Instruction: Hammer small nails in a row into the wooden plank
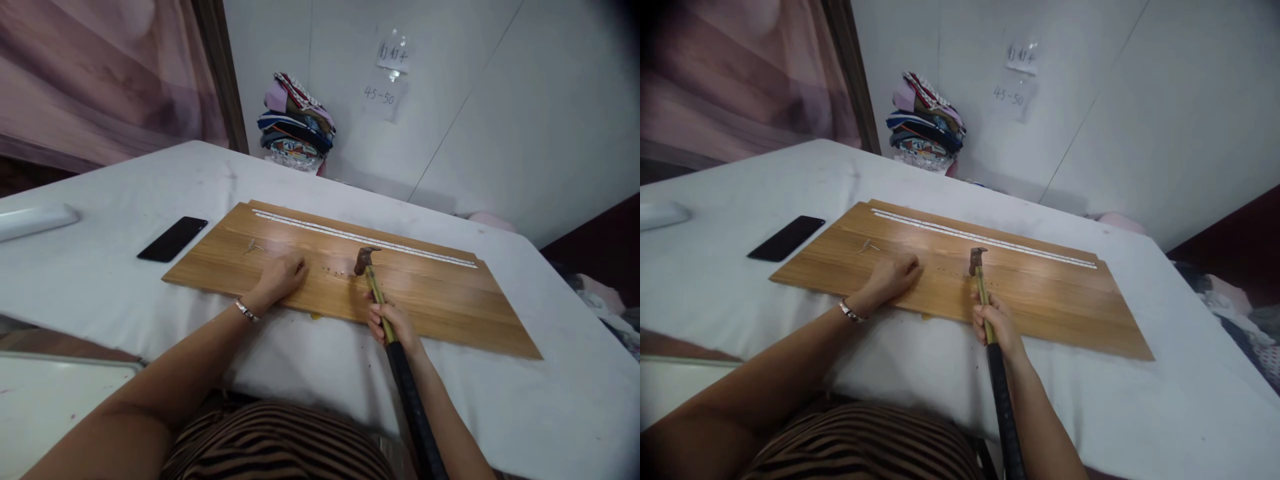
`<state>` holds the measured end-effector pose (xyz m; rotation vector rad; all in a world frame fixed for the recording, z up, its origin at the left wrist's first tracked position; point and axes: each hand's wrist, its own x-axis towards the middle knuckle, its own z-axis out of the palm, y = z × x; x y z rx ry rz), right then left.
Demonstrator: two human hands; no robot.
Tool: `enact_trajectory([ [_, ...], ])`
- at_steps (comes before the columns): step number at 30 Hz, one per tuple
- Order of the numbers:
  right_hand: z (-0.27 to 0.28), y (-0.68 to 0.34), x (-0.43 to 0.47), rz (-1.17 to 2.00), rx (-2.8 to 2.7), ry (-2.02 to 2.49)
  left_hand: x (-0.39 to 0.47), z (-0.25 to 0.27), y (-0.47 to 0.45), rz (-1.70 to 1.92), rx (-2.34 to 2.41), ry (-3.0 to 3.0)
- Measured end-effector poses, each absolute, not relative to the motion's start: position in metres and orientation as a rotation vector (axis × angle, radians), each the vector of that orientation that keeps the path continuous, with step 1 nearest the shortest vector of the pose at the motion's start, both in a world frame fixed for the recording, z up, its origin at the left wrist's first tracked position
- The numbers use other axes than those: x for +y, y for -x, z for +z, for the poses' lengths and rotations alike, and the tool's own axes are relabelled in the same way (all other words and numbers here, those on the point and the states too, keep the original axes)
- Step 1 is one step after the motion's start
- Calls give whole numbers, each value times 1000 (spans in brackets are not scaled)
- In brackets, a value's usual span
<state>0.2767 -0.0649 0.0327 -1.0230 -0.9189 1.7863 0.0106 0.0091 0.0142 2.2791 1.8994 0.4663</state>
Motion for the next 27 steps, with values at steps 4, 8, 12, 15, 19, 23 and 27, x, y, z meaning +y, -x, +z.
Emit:
enact_trajectory([
  [4,35,-274,-65,1799,-909,1023,9,14,-10,478,1908,-2284],
  [8,32,-275,-64,1807,-904,1020,10,12,-9,485,1908,-2275],
  [12,31,-276,-65,1800,-900,1015,10,12,-10,506,1881,-2278],
  [15,33,-276,-65,1801,-914,1022,10,14,-10,500,1897,-2265],
  [19,33,-275,-64,1802,-921,1034,10,13,-10,476,1917,-2275],
  [23,32,-276,-65,1808,-926,1014,10,12,-10,484,1917,-2281],
  [27,33,-276,-65,1796,-921,1016,9,14,-11,474,1914,-2264],
])
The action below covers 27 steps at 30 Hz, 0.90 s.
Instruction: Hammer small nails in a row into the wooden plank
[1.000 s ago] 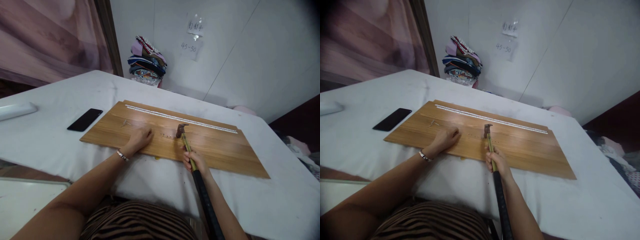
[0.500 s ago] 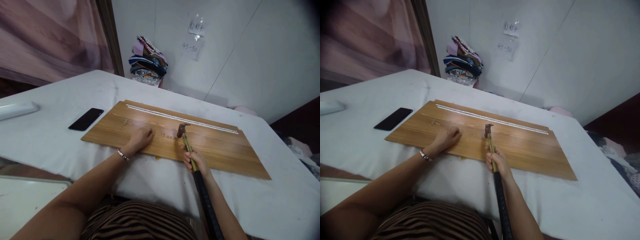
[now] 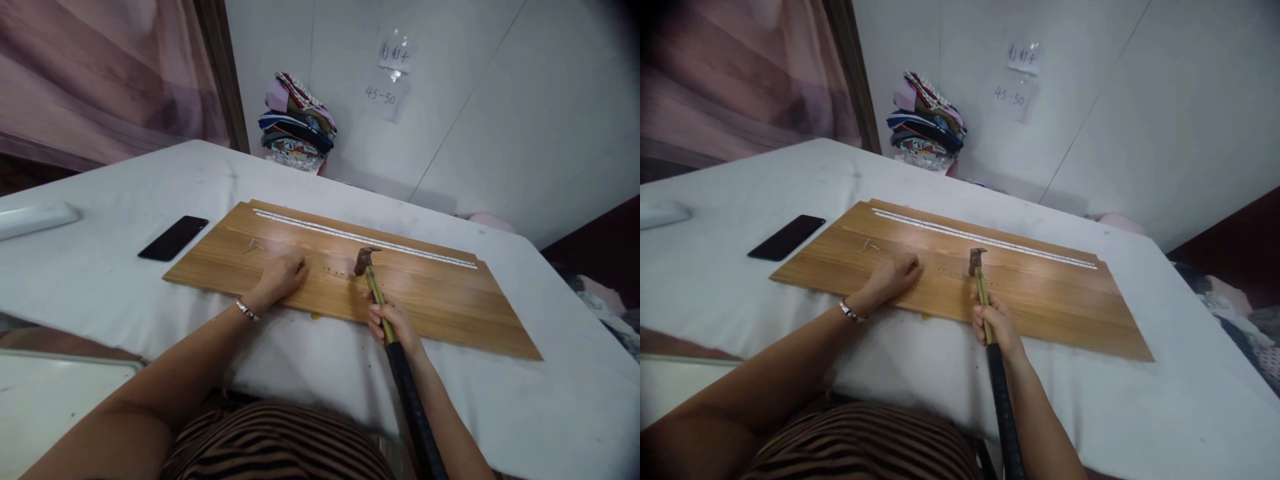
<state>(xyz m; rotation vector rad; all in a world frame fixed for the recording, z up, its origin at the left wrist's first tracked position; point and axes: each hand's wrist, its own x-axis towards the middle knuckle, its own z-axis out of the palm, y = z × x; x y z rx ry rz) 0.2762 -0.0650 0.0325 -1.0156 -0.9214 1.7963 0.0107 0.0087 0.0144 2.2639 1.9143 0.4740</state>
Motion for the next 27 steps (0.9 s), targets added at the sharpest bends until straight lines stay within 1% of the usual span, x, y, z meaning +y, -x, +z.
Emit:
enact_trajectory([
  [27,33,-275,-64,1794,-917,1062,9,15,-10,451,1916,-2299],
])
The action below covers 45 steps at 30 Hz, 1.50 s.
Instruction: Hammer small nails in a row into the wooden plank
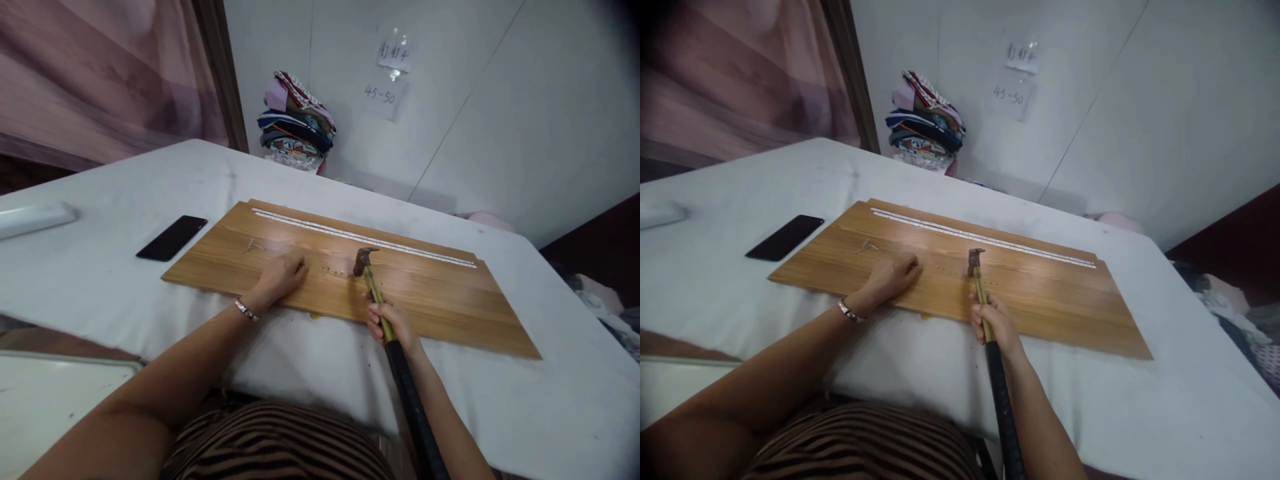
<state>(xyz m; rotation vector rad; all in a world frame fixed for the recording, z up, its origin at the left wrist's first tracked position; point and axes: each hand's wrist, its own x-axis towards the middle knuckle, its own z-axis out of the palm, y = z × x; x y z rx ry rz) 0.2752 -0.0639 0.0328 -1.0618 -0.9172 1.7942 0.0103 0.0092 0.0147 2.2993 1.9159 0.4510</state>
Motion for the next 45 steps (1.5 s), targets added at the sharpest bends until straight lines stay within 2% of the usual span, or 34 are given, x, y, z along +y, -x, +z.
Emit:
enact_trajectory([
  [22,34,-275,-64,1789,-942,1054,7,14,-9,498,1899,-2298],
  [45,34,-272,-68,1770,-877,1067,8,18,-7,341,1917,-2351],
])
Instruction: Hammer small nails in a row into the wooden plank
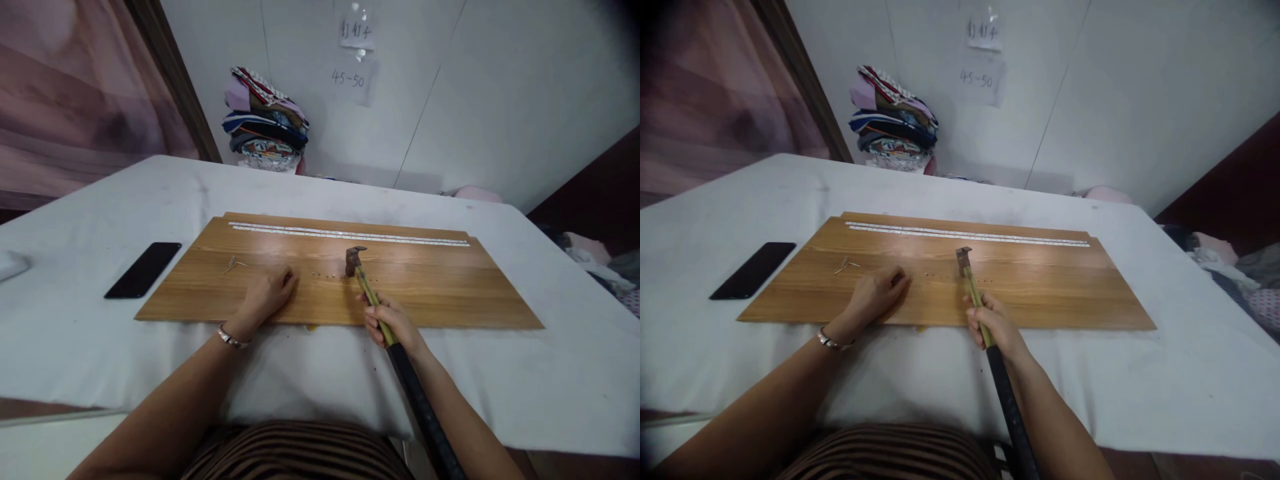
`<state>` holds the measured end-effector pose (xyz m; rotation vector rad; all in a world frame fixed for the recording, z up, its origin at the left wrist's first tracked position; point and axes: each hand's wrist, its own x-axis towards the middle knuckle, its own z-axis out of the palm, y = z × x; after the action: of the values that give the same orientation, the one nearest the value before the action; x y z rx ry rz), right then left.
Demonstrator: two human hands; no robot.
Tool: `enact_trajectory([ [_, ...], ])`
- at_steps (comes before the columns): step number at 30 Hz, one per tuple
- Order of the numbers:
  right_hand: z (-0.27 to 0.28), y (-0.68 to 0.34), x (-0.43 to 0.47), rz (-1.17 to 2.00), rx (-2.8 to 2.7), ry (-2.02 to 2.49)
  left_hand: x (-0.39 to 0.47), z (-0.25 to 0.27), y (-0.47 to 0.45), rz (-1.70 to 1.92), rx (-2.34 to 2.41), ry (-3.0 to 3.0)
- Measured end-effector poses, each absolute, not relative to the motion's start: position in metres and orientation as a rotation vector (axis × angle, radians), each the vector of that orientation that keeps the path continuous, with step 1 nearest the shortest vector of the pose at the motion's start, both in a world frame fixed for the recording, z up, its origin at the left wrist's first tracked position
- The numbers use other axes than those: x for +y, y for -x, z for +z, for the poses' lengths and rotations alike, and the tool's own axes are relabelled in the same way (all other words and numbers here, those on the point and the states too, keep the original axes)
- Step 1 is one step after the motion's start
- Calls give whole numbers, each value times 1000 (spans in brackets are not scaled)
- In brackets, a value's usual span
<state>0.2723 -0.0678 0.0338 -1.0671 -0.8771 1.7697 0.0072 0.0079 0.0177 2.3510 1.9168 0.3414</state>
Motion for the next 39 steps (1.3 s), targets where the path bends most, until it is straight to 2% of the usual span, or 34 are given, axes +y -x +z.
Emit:
enact_trajectory([
  [16,37,-271,-72,1780,-870,1081,7,19,-5,341,1864,-2294],
  [39,41,-273,-77,1810,-760,1076,13,21,2,606,1795,-1967],
])
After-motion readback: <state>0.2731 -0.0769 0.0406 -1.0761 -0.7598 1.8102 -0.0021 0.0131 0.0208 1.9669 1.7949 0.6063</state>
